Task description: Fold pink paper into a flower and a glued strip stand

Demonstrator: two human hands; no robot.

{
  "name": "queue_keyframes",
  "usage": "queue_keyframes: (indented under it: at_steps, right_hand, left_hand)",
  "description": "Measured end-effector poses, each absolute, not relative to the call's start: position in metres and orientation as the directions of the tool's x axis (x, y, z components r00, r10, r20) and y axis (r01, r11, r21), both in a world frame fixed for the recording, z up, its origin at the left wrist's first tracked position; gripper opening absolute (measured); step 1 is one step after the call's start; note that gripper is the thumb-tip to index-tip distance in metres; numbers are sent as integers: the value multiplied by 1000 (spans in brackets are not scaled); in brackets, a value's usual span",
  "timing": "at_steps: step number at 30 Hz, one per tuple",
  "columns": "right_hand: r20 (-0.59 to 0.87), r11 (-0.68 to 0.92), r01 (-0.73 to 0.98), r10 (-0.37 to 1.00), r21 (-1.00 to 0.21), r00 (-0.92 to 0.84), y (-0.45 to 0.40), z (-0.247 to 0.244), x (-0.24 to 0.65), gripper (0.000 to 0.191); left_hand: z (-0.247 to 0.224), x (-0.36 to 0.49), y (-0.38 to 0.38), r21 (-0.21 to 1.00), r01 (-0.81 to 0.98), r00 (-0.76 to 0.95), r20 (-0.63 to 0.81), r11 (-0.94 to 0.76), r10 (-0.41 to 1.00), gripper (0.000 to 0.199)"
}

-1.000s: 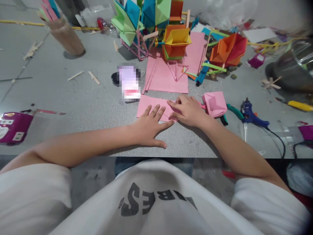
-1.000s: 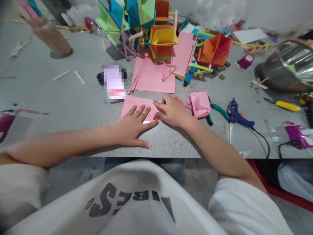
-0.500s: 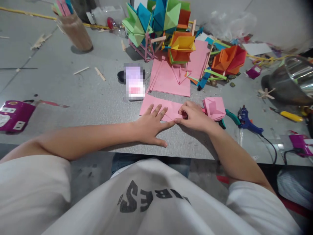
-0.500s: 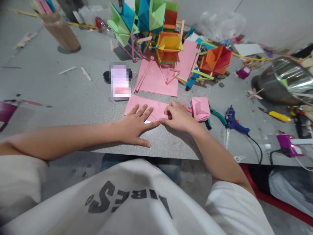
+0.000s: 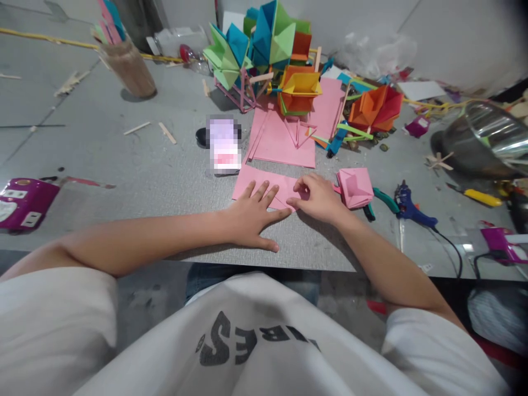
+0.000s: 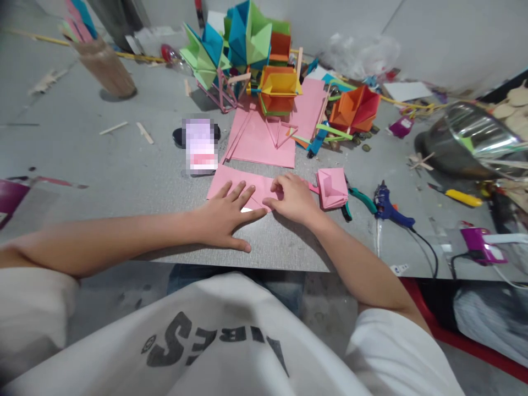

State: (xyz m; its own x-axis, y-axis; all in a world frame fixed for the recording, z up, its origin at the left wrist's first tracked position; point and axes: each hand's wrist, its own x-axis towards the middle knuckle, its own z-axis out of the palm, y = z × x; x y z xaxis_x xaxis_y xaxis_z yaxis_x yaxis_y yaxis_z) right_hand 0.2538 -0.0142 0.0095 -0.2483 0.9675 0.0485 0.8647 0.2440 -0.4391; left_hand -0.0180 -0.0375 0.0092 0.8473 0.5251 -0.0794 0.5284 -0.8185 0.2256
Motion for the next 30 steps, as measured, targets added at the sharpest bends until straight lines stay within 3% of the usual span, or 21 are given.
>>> queue_keyframes:
  at_steps: [4,9,14,17,19,22,25,27,30]
  right_hand:
    - [74,142,886,990,-441,-122,-10,8,243,25]
    - [53,265,883,963,-386,-266,-17,13,250,29]
    - [-84,247,896,951,-369,-297,-21,18,271,24]
    - [-72,257,840,942,-477,-329,-24,20,269,22]
    - [12,249,789,956,-561,-294,-34,22,259,26]
    - [151,248,722,968,-646,-198,-55,24,240,32]
    - [282,321,635,945,-702,-165,-72,23,229,37]
    - [423,412,547,899,-729,-113,-75,19,229,42]
    - [591,510,446,804,-735,55,-66,10,231,78]
  left_hand:
    - [10,-18,-38,214,526,850,-87,-823,520,117]
    - [4,-19,-40,220,537,843,-94,-814,530,117]
    - [0,-19,-40,203,538,839,-39,-818,542,120]
    - [1,-18,-37,146,552,825,49,-821,563,102]
    - [3,-18,-33,66,539,816,209,-840,540,82]
    - [4,-20,-28,-124,522,776,480,-844,410,39]
    - [4,-25,-22,-245,513,760,576,-823,302,15]
    - [2,-28,-18,-184,494,735,611,-850,295,15]
    - [1,-28,-14,160,409,589,706,-898,394,15]
